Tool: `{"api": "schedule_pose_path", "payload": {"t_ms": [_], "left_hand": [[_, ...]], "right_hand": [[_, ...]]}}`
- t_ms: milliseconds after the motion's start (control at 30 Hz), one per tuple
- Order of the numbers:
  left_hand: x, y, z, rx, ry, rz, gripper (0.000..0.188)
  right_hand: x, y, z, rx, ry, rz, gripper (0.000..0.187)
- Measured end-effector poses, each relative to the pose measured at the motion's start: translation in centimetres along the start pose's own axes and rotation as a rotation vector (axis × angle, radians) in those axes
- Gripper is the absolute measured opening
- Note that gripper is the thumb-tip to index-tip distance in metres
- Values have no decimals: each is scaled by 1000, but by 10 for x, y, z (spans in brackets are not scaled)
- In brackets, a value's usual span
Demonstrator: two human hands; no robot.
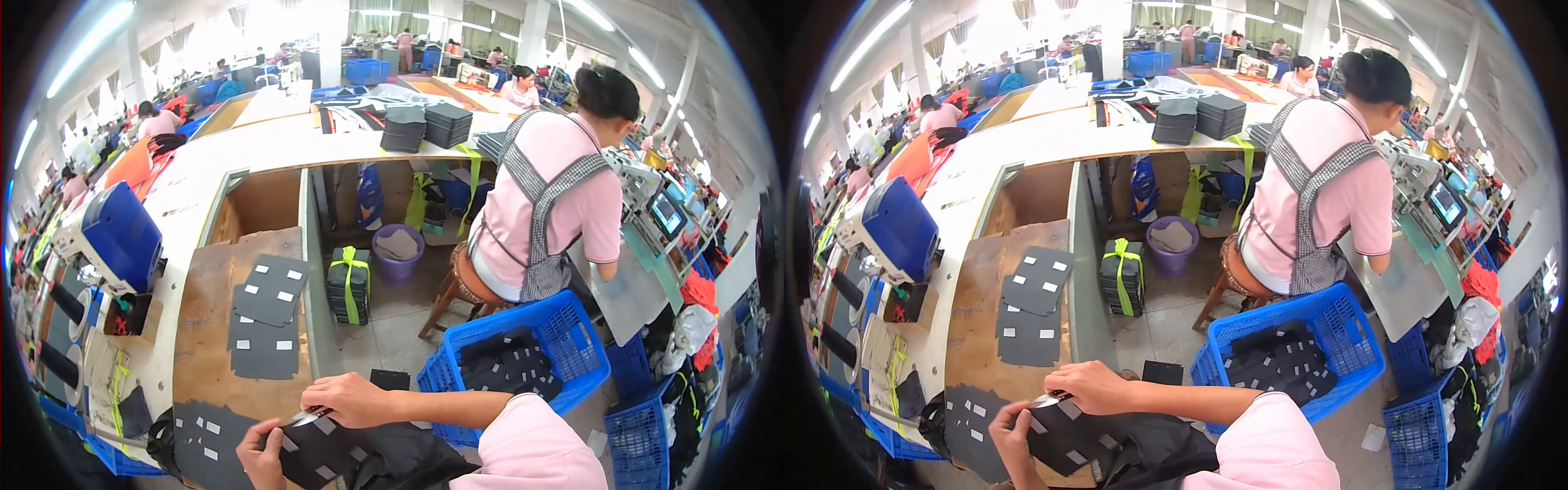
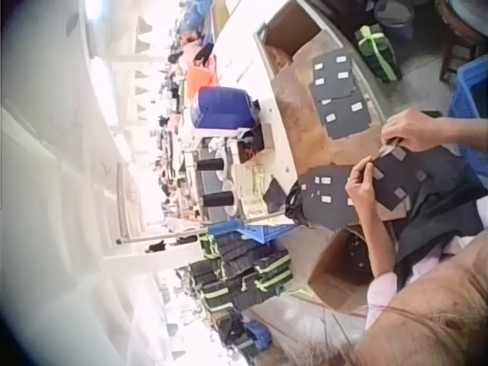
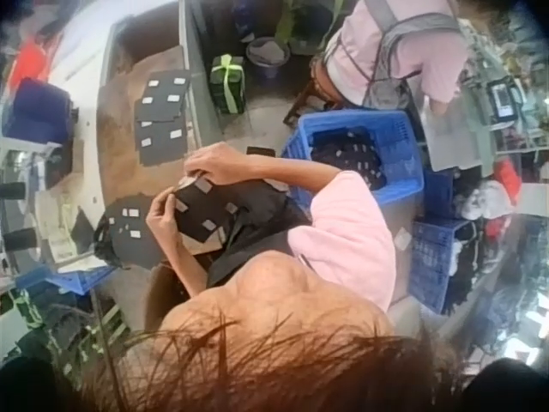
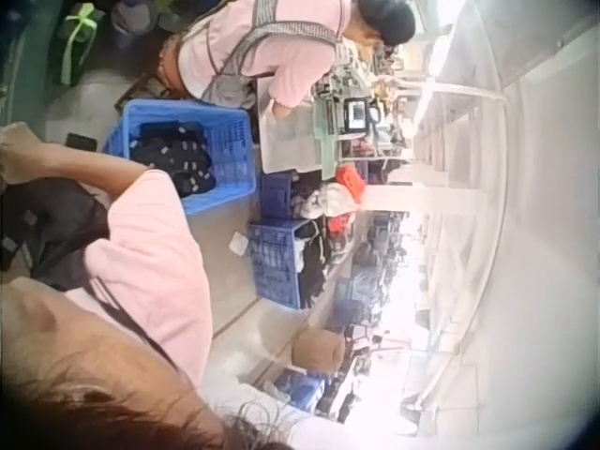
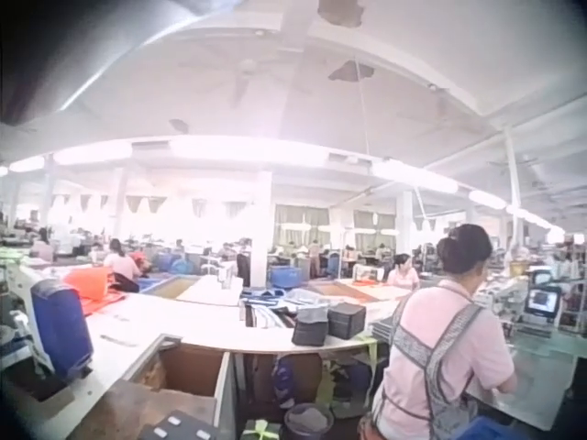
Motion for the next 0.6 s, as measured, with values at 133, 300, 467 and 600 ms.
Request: {"api": "schedule_pose_path", "payload": {"t_ms": [133,300,467,600], "left_hand": [[-3,25,28,-88,-35,127,26],[31,17,55,-46,-232,408,25],[41,11,64,-245,-313,438,26],[33,23,46,-212,-323,369,21]], "right_hand": [[0,11,22,-75,133,-95,20],[3,34,39,-133,212,-181,21],[2,41,39,-136,334,-329,14],[14,32,37,-369,110,126,28]]}}
Point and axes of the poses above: each hand's wrist, its own z-axis away from the middle knuckle, its own y-axis out of the palm, x = y × z, the point moved 2 cm from there along -z, towards the middle knuckle, and after that the axes turned 2 degrees about -y, right-handed, at the moved point
